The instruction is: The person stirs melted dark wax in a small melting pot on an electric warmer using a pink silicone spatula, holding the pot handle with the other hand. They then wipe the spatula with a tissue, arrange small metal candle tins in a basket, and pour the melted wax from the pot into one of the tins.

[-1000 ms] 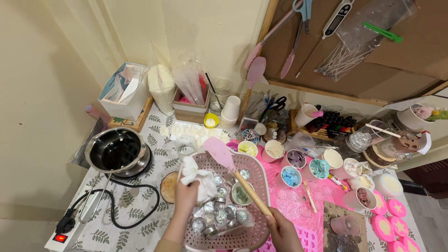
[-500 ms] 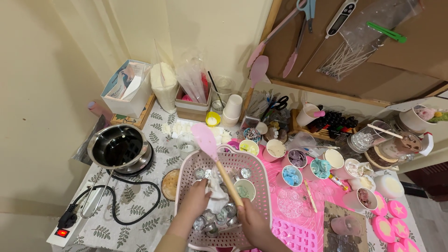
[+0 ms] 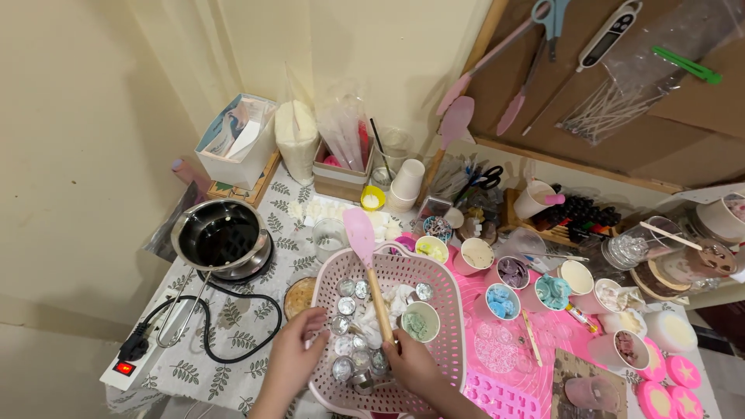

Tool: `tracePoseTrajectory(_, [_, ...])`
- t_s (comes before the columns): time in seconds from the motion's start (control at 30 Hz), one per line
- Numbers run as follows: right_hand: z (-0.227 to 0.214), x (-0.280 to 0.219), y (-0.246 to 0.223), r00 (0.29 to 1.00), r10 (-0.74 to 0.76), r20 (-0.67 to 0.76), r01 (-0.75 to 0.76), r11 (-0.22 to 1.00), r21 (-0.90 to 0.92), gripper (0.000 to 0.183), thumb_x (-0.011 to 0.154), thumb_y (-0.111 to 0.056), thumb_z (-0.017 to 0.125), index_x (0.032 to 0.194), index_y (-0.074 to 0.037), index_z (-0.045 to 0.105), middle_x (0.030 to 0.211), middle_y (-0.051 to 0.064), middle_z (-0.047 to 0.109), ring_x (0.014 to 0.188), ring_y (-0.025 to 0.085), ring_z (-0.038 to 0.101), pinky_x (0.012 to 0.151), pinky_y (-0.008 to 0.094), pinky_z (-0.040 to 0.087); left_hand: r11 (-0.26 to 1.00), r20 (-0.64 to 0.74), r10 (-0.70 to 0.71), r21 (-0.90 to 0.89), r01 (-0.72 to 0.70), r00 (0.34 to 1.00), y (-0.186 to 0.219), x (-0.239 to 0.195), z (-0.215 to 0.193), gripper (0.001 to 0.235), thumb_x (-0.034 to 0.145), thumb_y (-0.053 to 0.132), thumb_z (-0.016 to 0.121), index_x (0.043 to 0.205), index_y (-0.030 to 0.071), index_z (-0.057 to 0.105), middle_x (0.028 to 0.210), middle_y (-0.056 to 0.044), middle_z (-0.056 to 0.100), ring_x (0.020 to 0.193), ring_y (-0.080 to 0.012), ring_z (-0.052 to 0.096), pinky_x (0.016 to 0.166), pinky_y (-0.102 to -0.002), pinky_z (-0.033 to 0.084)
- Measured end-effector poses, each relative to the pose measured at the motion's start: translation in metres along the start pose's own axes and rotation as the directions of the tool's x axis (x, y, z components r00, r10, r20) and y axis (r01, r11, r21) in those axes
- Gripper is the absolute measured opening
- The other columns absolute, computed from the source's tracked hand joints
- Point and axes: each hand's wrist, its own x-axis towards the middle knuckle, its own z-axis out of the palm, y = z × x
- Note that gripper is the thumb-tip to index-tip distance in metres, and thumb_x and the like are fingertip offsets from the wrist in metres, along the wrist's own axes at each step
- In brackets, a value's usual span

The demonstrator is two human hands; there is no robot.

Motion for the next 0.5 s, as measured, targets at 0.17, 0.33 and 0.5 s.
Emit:
tracePoseTrajectory(0.17, [0.002, 0.006, 0.007, 1.000, -0.009, -0.020, 0.009, 1.000, -0.006, 0.038, 0.091, -0.033, 0.069, 0.114, -0.004, 0.069, 0.072, 0.012, 0.071, 0.062, 0.024, 0.069, 0.061, 0.040, 0.053, 0.991, -0.108, -0.097, -0.105, 0.086, 0.989, -0.016, 0.021, -0.014, 0.038, 0.086, 0.003, 0.067, 0.124, 0.007, 0.068, 0.111, -0.007, 0.078, 0.097, -0.0169, 0.075, 0.086, -0.030, 0.061])
tracePoseTrajectory(0.33, [0.004, 0.002, 0.008, 0.999, -0.028, -0.023, 0.028, 0.999, -0.022, 0.036, 0.088, -0.027, 0.072, 0.115, -0.003, 0.071, 0.073, 0.012, 0.073, 0.064, 0.023, 0.071, 0.062, 0.037, 0.055, 0.989, -0.193, -0.061, -0.145, 0.033, 0.979, -0.012, 0.050, -0.015, 0.036, 0.088, 0.002, 0.064, 0.124, 0.006, 0.066, 0.113, -0.008, 0.076, 0.100, -0.0165, 0.073, 0.089, -0.030, 0.059])
tracePoseTrajectory(0.5, [0.007, -0.005, 0.006, 1.000, 0.014, -0.014, -0.012, 0.992, 0.129, 0.032, 0.087, -0.022, 0.073, 0.115, -0.004, 0.071, 0.075, 0.012, 0.076, 0.062, 0.019, 0.073, 0.059, 0.033, 0.057, 0.994, -0.174, -0.024, -0.109, 0.005, 0.984, 0.000, 0.062, -0.007, 0.037, 0.088, 0.003, 0.067, 0.125, 0.006, 0.065, 0.113, -0.009, 0.075, 0.102, -0.0181, 0.072, 0.090, -0.030, 0.058])
